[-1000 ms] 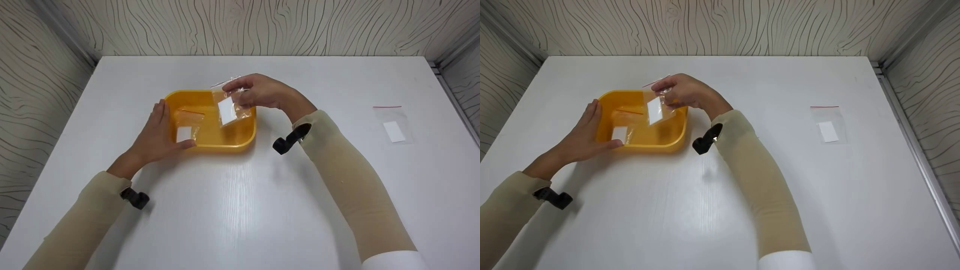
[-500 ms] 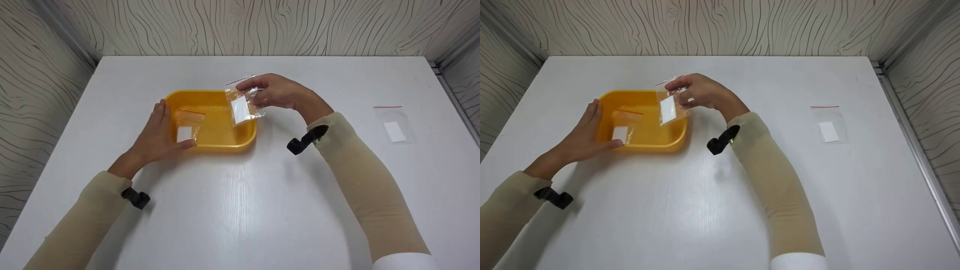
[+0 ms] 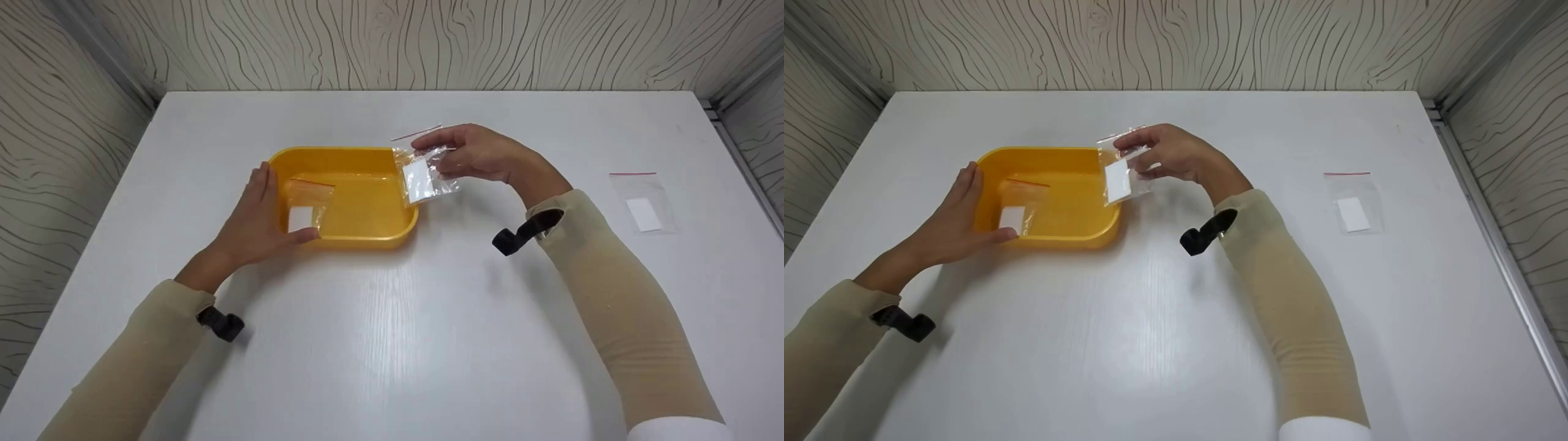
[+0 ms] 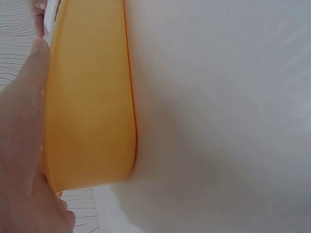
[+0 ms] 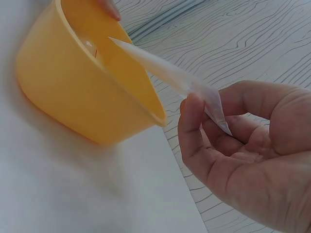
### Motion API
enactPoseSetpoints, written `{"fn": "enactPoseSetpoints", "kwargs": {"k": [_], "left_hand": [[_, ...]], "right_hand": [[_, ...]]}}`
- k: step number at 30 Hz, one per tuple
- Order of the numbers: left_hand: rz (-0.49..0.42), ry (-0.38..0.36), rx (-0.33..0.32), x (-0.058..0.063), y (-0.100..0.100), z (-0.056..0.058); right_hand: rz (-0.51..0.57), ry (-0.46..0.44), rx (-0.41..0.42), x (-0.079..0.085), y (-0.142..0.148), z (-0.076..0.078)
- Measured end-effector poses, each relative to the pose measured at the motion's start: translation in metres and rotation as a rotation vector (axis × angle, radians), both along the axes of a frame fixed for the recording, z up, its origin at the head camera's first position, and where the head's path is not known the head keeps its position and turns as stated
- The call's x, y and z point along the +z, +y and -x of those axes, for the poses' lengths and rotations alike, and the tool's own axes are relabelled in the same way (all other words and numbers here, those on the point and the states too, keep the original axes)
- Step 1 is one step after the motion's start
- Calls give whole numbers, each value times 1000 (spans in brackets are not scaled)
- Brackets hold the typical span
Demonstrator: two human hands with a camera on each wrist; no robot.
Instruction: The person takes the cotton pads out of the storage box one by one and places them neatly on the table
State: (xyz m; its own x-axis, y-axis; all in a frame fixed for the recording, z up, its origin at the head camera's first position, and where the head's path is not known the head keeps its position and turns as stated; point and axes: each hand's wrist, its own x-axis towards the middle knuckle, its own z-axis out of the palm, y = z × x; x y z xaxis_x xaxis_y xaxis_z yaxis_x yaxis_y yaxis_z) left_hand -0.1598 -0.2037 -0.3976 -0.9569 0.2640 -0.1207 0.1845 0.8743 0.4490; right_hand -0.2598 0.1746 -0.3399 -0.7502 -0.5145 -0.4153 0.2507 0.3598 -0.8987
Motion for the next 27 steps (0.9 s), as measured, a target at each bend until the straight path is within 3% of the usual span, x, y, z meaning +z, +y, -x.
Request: {"fn": "enactPoseSetpoints", "kwargs": {"k": [18, 27], "left_hand": [[1, 7, 5, 0, -1, -1], [12, -8, -10, 2, -1, -2]], "right_hand": [[8, 21, -42, -3, 43, -6], [83, 4, -89, -7, 69, -11]]}}
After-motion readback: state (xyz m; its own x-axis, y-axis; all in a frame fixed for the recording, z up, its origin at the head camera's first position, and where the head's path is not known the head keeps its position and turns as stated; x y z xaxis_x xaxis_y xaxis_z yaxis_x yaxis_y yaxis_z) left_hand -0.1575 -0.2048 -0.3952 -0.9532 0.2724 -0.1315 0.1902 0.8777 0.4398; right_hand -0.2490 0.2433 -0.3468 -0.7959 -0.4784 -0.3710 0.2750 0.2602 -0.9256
